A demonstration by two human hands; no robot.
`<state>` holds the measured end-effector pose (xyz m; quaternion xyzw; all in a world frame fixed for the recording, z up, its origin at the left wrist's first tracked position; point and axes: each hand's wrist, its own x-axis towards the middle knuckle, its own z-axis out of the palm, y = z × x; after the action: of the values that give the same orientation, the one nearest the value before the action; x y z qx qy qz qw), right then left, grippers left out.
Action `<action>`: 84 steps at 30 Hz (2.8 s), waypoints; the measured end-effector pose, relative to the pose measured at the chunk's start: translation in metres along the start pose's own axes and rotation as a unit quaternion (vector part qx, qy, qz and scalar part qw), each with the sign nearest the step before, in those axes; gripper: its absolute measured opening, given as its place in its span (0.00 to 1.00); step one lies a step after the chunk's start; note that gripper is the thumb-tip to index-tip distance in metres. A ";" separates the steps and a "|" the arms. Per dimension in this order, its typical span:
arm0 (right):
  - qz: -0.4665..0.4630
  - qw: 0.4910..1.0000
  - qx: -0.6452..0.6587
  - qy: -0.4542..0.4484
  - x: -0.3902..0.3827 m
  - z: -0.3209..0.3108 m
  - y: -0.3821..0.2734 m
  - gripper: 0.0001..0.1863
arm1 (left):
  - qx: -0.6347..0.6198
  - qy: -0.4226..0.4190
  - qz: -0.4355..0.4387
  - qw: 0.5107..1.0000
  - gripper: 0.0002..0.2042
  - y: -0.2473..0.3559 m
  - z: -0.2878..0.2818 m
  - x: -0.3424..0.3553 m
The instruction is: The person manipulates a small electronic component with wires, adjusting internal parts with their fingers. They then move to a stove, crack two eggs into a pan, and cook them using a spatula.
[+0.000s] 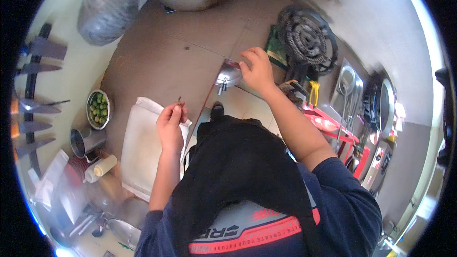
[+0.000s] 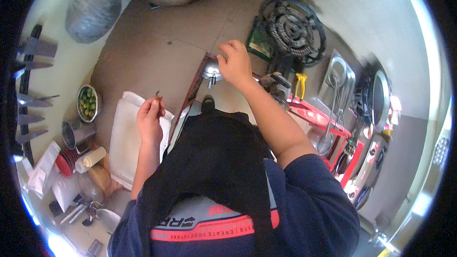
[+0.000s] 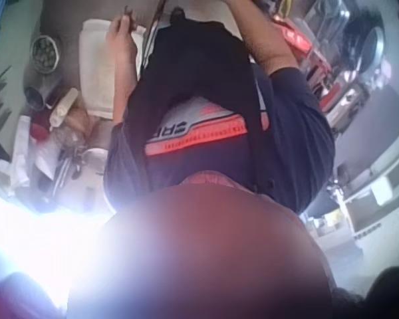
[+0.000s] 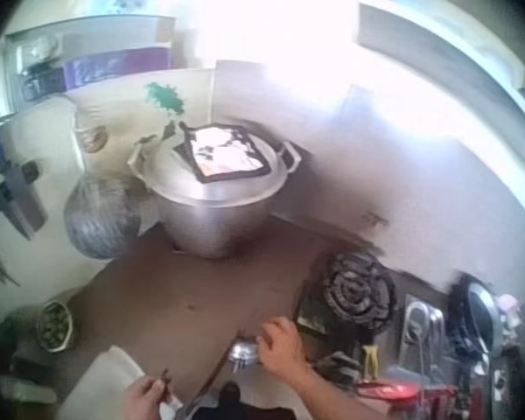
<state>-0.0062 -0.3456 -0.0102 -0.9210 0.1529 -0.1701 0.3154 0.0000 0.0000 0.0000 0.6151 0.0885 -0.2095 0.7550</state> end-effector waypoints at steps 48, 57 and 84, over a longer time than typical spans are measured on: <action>-0.066 0.998 0.019 -0.013 -0.225 -0.180 0.130 0.07 | 0.429 -0.209 0.098 0.874 0.09 -0.159 0.298 -0.078; 0.184 0.974 0.126 0.044 -0.268 -0.210 0.146 0.07 | 0.401 -0.124 0.402 0.814 0.17 -0.089 0.289 -0.015; 0.267 0.935 0.017 0.233 -0.231 -0.154 0.040 0.06 | 0.471 -0.402 -0.014 0.785 0.29 -0.080 0.348 0.101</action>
<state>-0.2826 -0.3671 0.0288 -0.7753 0.4593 -0.2919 0.3205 0.0129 -0.3698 -0.0316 0.7532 -0.3241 -0.4641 0.3351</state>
